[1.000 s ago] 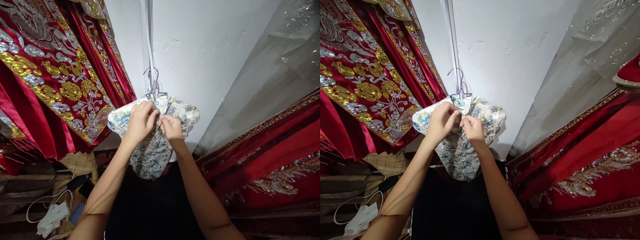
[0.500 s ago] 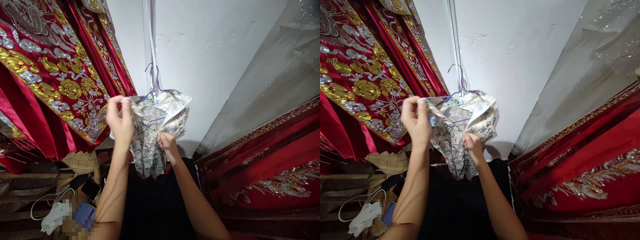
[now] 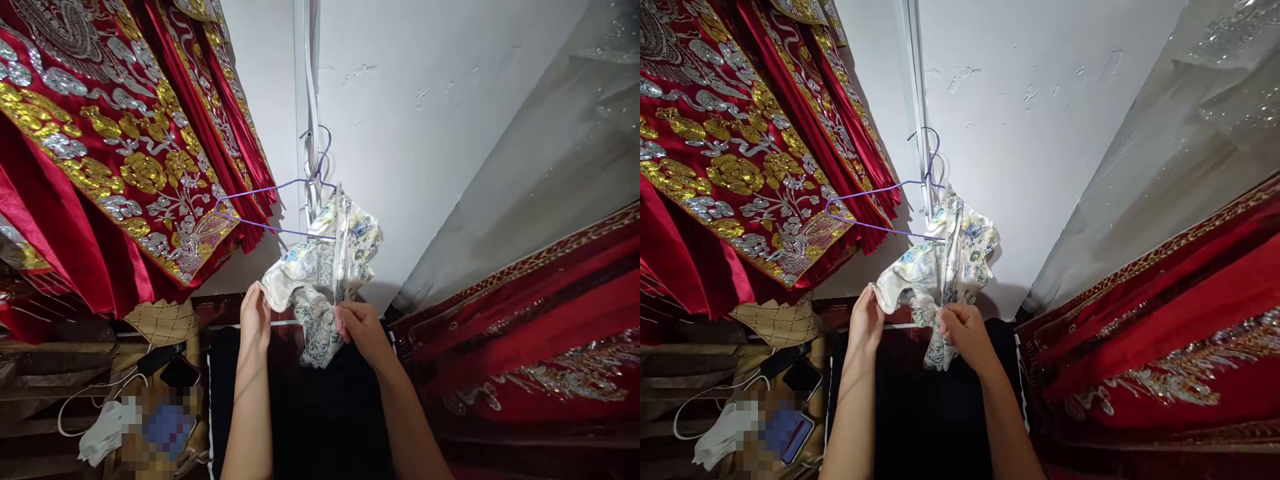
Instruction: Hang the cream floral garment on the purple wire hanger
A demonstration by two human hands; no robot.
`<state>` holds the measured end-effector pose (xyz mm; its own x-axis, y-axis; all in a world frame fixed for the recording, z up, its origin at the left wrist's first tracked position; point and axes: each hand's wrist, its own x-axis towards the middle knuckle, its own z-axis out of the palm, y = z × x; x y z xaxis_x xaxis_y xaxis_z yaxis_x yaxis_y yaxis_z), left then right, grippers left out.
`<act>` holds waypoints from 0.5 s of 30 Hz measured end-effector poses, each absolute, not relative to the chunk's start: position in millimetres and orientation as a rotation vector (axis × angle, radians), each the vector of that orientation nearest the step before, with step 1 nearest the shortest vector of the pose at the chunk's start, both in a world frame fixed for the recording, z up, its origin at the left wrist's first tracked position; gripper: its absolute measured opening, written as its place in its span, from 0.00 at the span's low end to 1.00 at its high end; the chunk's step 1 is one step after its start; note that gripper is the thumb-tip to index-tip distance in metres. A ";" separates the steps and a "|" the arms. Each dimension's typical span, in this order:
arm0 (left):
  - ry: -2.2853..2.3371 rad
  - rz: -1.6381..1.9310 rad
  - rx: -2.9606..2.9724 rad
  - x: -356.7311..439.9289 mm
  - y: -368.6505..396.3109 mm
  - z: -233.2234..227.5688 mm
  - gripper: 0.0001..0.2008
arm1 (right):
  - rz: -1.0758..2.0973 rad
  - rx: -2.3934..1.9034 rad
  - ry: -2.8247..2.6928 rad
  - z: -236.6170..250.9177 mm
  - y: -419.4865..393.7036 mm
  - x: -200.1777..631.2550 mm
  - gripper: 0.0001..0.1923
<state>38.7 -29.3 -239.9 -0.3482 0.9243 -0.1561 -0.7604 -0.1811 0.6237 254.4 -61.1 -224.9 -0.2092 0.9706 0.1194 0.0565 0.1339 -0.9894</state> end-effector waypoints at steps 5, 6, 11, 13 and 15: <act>0.533 1.646 0.620 61.0 -57.5 -204.7 0.11 | 1.125 -1.149 -1.371 -230.2 -55.6 256.5 0.21; 0.523 1.584 0.709 67.6 -64.8 -197.7 0.12 | 1.089 -1.143 -1.298 -231.0 -54.0 253.0 0.23; 0.750 1.317 1.392 89.9 -87.4 -176.9 0.08 | 1.395 -0.979 -1.147 -228.2 -51.3 239.8 0.44; 0.872 1.356 1.636 88.0 -85.9 -173.7 0.07 | 1.491 -0.928 -1.182 -221.2 -53.6 242.7 0.45; 0.937 1.376 1.756 82.3 -79.6 -174.6 0.10 | 1.518 -0.898 -1.322 -210.3 -57.0 249.4 0.37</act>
